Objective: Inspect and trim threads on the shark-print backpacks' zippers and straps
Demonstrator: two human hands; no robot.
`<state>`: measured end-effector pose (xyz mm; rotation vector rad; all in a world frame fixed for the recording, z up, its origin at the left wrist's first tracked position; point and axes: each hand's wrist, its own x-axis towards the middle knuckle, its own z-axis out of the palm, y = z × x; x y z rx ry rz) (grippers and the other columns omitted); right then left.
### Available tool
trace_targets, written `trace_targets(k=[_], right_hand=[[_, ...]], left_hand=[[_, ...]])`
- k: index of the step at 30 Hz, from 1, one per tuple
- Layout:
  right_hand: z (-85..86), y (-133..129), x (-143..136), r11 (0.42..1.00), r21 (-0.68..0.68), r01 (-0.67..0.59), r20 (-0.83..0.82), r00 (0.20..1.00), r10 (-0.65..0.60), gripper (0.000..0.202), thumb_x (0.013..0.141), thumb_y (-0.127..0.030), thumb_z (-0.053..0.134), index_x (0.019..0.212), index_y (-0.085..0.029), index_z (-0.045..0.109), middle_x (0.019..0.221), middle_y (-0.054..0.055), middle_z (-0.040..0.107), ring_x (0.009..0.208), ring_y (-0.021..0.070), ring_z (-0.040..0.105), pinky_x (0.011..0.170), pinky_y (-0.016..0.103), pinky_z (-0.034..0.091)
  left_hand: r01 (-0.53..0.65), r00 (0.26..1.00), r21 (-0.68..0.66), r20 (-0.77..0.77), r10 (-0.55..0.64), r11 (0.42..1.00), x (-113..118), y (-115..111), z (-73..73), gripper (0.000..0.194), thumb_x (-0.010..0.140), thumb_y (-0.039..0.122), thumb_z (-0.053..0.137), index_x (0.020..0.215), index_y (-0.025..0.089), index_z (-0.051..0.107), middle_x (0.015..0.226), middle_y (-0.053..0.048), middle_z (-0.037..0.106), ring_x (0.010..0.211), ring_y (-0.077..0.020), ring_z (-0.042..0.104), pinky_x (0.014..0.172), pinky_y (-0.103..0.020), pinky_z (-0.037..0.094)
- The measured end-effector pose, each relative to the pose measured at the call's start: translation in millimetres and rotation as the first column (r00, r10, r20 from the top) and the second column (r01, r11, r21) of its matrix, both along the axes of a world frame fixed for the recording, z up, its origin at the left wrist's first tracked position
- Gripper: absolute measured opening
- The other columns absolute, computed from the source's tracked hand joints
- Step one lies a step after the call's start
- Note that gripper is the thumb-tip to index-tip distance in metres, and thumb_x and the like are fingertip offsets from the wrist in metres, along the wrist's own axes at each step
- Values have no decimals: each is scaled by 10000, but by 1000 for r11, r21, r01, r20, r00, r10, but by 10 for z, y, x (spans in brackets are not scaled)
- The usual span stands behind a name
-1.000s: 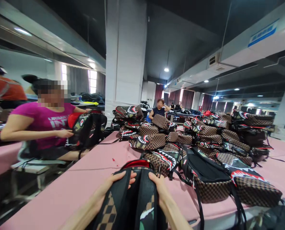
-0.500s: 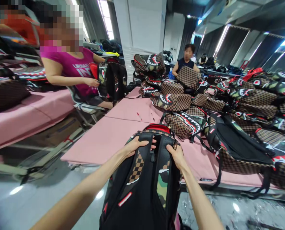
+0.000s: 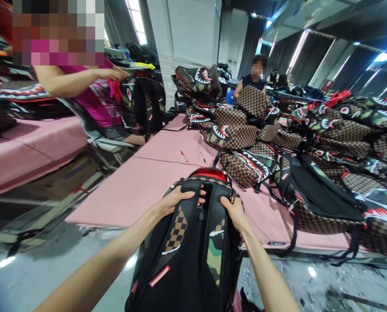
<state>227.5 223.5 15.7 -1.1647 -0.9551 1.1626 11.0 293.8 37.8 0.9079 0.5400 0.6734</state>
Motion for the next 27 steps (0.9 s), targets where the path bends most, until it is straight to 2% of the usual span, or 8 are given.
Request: trace_targets(k=[6,9,11,13,16,21,24,27], right_hand=[[218,170,-48,995,-95,13,100,995,-3,388,629,-522,678,738,-153,625,649,16,632,598,143,560,592,273,464],[266,-19,-62,983,-184,-10,171,984,42,378,609,-505,697,624,-145,582,522,-21,537,467,86,435,429,211,310],[206,-297,-83,970,-241,-22,222,972,77,371,616,-497,688,637,-141,583,525,-29,515,455,71,386,407,203,225],[77,-595,-109,965,-261,10,247,967,57,369,617,-502,671,650,-147,577,537,-37,497,468,70,365,421,202,210],[-148,-882,-138,965,-243,95,247,968,-33,374,607,-513,659,605,-166,521,524,-55,443,485,72,338,453,209,226],[-349,-871,-145,962,-222,157,252,963,-99,428,579,-552,655,571,-189,430,533,-66,381,522,79,324,488,218,230],[-352,-810,-153,967,-208,144,272,958,-84,435,570,-567,650,587,-189,437,548,-62,384,533,82,322,494,222,233],[-346,-854,-154,968,-210,135,309,949,-65,440,582,-579,638,586,-193,427,544,-63,372,522,79,304,482,225,221]], left_hand=[[-185,982,-120,-56,179,975,174,241,15,262,756,227,657,973,83,625,1021,-166,674,825,-244,678,704,-327,556],[-285,950,-177,-183,253,942,225,370,49,277,855,313,528,833,59,638,805,-151,704,717,-208,681,641,-292,553],[-301,934,-146,-242,261,942,153,302,34,330,873,356,490,807,69,639,707,-127,698,628,-191,669,599,-288,545],[-261,939,-90,-256,231,961,-4,59,-51,337,854,389,517,826,78,644,720,-117,703,605,-189,662,593,-293,540],[-157,966,-114,-225,128,981,-331,-548,-312,365,835,417,544,897,74,654,868,-140,708,740,-211,677,694,-303,541],[-121,973,-366,-229,37,923,-800,-1520,-743,413,883,410,460,1032,61,623,1072,-191,651,846,-248,671,727,-328,538],[-145,975,-388,-210,66,910,-925,-1760,-825,396,891,372,459,1069,48,602,1117,-214,624,879,-261,664,725,-327,534],[-138,983,-388,-167,78,912,-952,-1783,-800,392,887,354,473,1123,59,578,1154,-216,604,866,-261,667,697,-319,533]])
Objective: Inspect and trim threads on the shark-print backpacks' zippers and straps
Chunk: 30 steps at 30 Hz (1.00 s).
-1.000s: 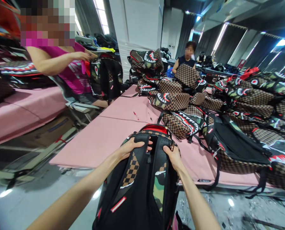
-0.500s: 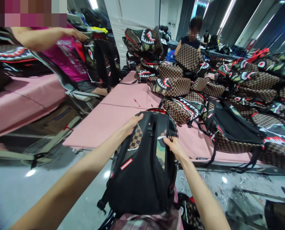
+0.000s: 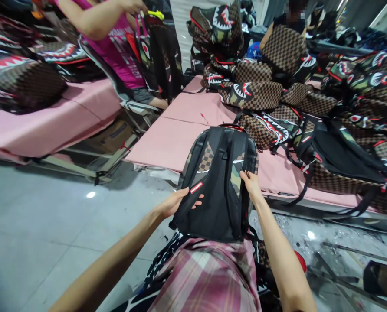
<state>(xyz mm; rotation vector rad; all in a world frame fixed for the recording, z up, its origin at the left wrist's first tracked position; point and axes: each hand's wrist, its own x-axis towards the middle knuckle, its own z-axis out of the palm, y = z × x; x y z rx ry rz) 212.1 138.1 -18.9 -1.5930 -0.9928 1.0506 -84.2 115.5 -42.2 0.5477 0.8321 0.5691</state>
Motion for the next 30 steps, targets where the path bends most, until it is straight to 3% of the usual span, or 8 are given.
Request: trace_targets(k=[8,10,12,15,18,20,23,30], right_hand=[[-222,-986,-219,983,-163,-89,7,996,91,435,593,-591,648,574,-180,506,481,-50,438,444,88,367,419,219,272],[-228,-1205,-265,981,-166,-99,-43,995,94,418,605,-576,659,617,-169,563,523,-20,518,497,121,460,469,241,363],[-157,-1264,-236,987,-154,-49,-171,985,22,394,626,-537,680,743,-164,625,580,-2,580,546,146,520,530,268,424],[87,-1027,-70,983,-88,162,-381,906,-184,430,643,-463,716,970,-197,630,604,-16,601,527,140,531,504,256,430],[334,-542,133,951,3,309,-577,777,-251,514,620,-381,758,1083,-236,590,593,-41,566,503,115,507,443,218,396],[395,-202,249,953,9,302,-703,680,-209,545,608,-336,767,1110,-261,568,579,-60,523,477,90,469,403,185,357],[294,191,391,974,-46,223,-810,562,-167,498,608,-290,759,1066,-274,567,550,-84,458,436,59,404,359,142,284],[-164,515,572,994,-99,51,-887,448,-111,241,653,-314,735,788,-227,556,533,-76,375,420,65,344,357,165,250]], left_hand=[[22,1000,-13,4,-22,1000,44,-39,48,408,866,394,496,1092,68,594,1148,-198,611,897,-260,654,733,-324,519],[-25,995,67,-93,31,997,14,13,103,413,832,428,537,1051,85,610,1109,-174,635,907,-254,648,763,-327,509],[-144,944,274,-250,215,951,-11,197,222,386,786,428,591,1024,125,618,1072,-128,655,946,-237,630,803,-314,490],[-197,775,678,-335,536,708,73,728,534,324,765,377,595,1013,169,622,1030,-74,667,1009,-212,592,885,-301,441],[-100,743,843,-290,603,528,400,1421,881,277,790,318,532,992,156,631,991,-70,675,988,-204,590,923,-307,412],[-48,755,864,-297,584,501,729,1884,1019,254,792,273,517,983,152,634,997,-70,675,977,-202,591,936,-310,402],[54,789,855,-353,503,516,1263,2497,1012,235,785,222,527,982,161,641,1047,-70,665,1026,-213,571,977,-322,369],[251,898,832,-391,202,495,2149,3408,509,287,748,231,596,1016,172,679,1130,-64,648,1114,-212,547,1023,-284,328]])
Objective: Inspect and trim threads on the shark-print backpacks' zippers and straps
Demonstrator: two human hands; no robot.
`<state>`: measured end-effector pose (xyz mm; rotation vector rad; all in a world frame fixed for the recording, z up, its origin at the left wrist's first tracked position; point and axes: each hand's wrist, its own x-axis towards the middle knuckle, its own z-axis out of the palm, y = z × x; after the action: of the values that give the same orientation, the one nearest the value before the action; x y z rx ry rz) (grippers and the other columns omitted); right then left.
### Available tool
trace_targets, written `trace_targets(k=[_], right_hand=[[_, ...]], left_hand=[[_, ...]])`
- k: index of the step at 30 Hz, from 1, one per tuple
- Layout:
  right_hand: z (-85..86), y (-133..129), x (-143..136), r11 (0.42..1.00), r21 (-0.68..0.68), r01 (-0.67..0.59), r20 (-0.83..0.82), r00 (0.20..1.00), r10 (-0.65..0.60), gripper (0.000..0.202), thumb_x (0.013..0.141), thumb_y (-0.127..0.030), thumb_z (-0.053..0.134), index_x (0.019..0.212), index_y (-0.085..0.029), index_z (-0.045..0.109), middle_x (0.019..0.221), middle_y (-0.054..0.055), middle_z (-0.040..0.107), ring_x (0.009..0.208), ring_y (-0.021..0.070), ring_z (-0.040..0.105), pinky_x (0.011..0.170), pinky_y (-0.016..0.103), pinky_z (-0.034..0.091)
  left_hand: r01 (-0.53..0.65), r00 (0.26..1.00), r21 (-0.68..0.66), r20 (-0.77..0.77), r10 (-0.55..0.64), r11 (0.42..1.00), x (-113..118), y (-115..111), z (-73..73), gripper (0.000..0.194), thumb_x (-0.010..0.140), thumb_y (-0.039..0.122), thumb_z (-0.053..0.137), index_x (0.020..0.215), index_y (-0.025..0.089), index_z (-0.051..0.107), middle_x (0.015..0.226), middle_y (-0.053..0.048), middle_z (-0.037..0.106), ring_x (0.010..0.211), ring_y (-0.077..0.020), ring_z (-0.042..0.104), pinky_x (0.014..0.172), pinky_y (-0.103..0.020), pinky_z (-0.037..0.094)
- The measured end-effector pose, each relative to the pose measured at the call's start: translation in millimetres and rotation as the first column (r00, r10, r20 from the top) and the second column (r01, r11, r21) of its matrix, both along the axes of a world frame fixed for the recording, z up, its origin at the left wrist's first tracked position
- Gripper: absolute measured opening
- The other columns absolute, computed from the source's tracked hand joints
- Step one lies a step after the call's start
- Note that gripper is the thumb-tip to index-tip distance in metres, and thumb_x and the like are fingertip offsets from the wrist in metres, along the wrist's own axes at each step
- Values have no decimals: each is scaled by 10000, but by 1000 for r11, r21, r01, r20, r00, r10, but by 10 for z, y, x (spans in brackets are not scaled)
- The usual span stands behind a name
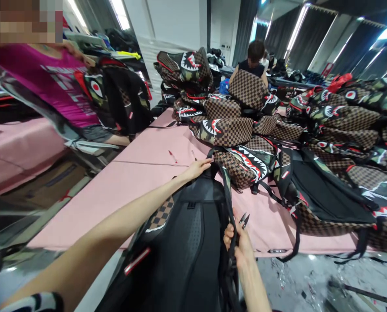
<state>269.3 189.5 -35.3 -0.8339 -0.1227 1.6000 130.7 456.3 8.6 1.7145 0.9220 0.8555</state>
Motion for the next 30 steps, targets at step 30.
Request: trace_targets(k=[30], right_hand=[[-109,-55,353,966,-213,145,685,728,42,390,604,-538,709,582,-163,603,472,3,558,406,126,474,393,243,353]], left_hand=[[122,978,-355,-114,-172,927,448,270,-227,319,640,399,697,492,134,599,440,11,512,431,-87,428,468,-232,324]])
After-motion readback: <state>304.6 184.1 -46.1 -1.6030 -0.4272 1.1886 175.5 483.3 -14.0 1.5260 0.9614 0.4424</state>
